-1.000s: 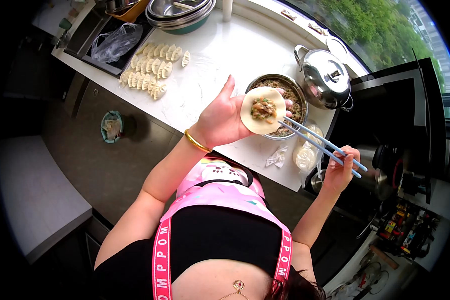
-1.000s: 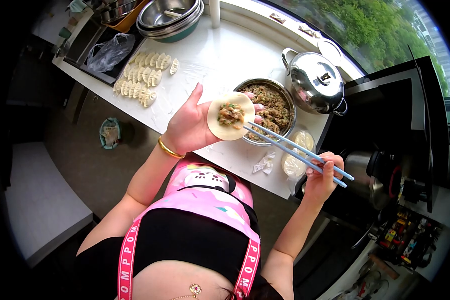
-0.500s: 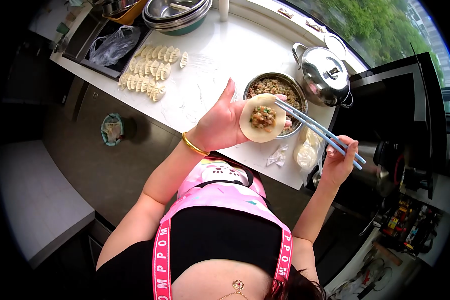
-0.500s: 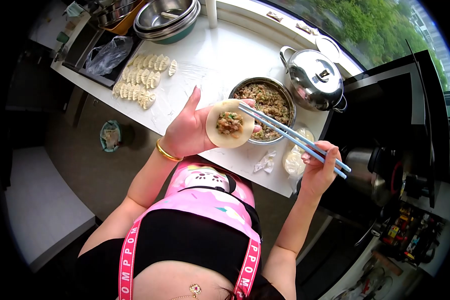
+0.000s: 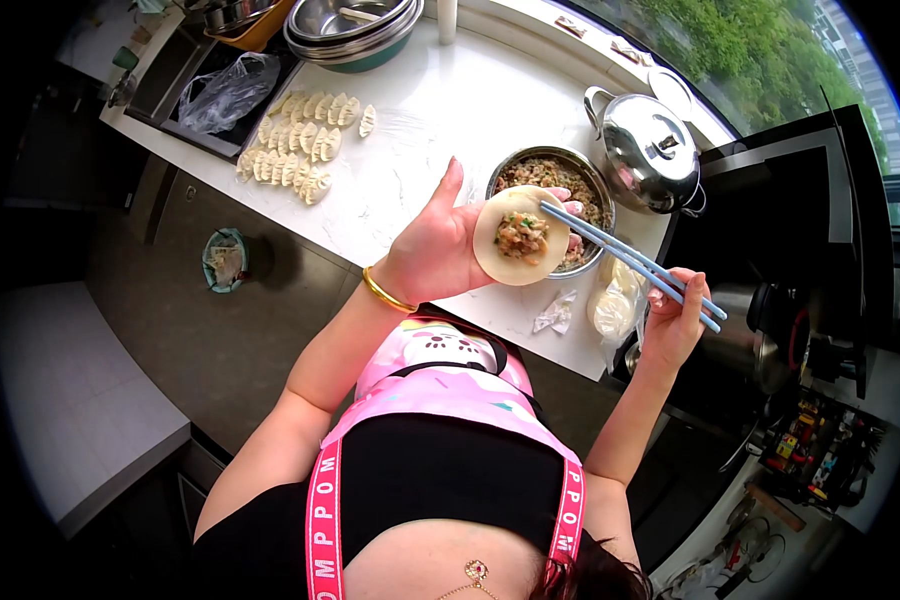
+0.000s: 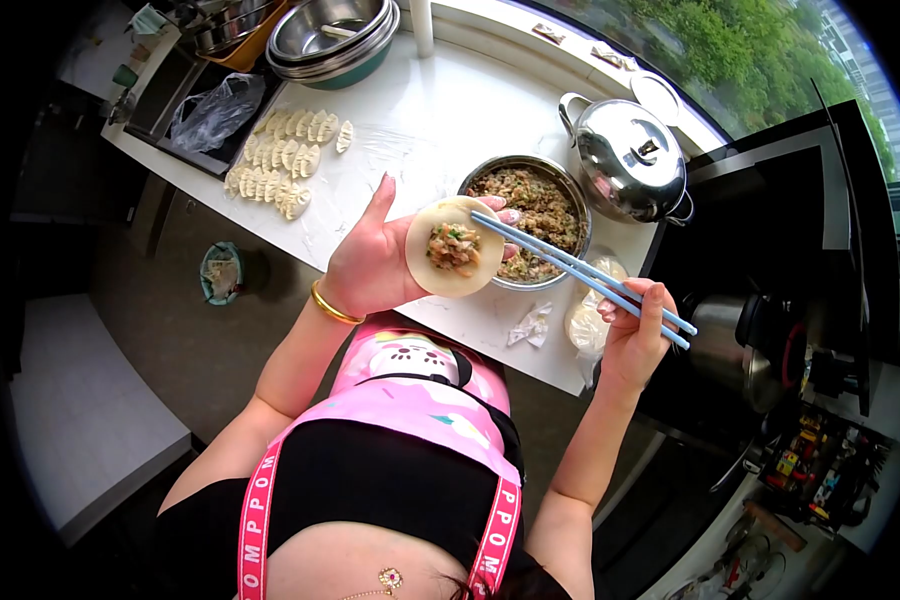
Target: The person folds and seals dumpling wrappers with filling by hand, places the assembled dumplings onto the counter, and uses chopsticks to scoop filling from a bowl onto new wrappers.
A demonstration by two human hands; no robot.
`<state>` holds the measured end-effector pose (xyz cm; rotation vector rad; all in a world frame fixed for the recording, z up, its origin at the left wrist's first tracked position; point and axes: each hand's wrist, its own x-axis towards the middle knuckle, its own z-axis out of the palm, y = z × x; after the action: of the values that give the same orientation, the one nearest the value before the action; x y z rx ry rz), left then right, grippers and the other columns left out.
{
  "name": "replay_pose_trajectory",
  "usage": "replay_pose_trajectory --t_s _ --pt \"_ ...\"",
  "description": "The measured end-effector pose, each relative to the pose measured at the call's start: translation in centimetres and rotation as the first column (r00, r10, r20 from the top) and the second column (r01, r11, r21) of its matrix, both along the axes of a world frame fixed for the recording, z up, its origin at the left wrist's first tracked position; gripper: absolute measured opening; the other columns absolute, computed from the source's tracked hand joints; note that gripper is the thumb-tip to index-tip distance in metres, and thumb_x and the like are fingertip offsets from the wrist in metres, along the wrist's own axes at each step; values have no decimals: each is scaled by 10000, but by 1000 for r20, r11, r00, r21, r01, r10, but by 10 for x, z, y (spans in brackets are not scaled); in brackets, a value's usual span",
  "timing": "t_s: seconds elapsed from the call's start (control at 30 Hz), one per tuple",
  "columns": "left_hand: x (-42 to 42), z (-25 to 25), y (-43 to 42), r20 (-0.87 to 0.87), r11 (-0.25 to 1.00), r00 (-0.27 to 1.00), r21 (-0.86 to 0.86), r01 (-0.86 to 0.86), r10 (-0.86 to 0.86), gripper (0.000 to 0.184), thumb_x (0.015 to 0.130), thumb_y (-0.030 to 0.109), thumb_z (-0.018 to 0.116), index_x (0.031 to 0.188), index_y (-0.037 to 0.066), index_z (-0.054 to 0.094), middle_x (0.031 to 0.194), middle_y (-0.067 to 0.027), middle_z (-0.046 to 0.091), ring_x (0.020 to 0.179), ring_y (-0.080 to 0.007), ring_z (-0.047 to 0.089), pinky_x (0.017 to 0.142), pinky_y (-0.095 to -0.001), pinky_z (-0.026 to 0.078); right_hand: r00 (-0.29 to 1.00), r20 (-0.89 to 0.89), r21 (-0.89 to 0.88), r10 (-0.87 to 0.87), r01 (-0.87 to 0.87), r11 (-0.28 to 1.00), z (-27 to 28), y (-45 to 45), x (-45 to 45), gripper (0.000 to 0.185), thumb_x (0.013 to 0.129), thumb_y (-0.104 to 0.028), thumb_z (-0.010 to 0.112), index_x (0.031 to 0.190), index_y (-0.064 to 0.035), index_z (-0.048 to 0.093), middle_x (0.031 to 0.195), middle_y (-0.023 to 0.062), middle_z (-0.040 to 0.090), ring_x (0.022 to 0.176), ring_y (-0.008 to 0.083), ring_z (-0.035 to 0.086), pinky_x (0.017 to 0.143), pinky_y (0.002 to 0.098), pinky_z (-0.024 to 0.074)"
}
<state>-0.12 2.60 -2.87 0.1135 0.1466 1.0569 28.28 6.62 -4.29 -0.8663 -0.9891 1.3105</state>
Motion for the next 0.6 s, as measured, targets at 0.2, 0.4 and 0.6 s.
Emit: replay_pose_trajectory --t_s 0.2,0.4,0.6 --pt "2 -7 4 15 999 999 24 34 -34 937 928 713 129 1508 -22 155 1558 -174 238 1423 -331 284 1161 -434 248 1000 -4 -6 -10 10 1000 -3 -5 16 345 1008 -265 504 886 38 614 699 138 623 556 174 585 519 251 471" --pt "-4 -3 8 -16 1000 999 5 28 -28 942 918 716 73 1499 -15 198 1535 -176 287 1401 -385 301 1165 -457 242 984 -58 -50 -169 166 985 -15 -2 39 336 1003 -257 509 888 36 626 729 120 638 557 164 589 515 242 476" --pt "-10 -6 9 -74 1000 997 22 0 1 938 919 717 71 1498 -8 209 1525 -194 297 1380 -387 342 1155 -457 262 847 500 -109 -180 268 957 -80 14 36 251 960 -150 591 867 78 644 729 122 668 563 157 661 517 238 550"
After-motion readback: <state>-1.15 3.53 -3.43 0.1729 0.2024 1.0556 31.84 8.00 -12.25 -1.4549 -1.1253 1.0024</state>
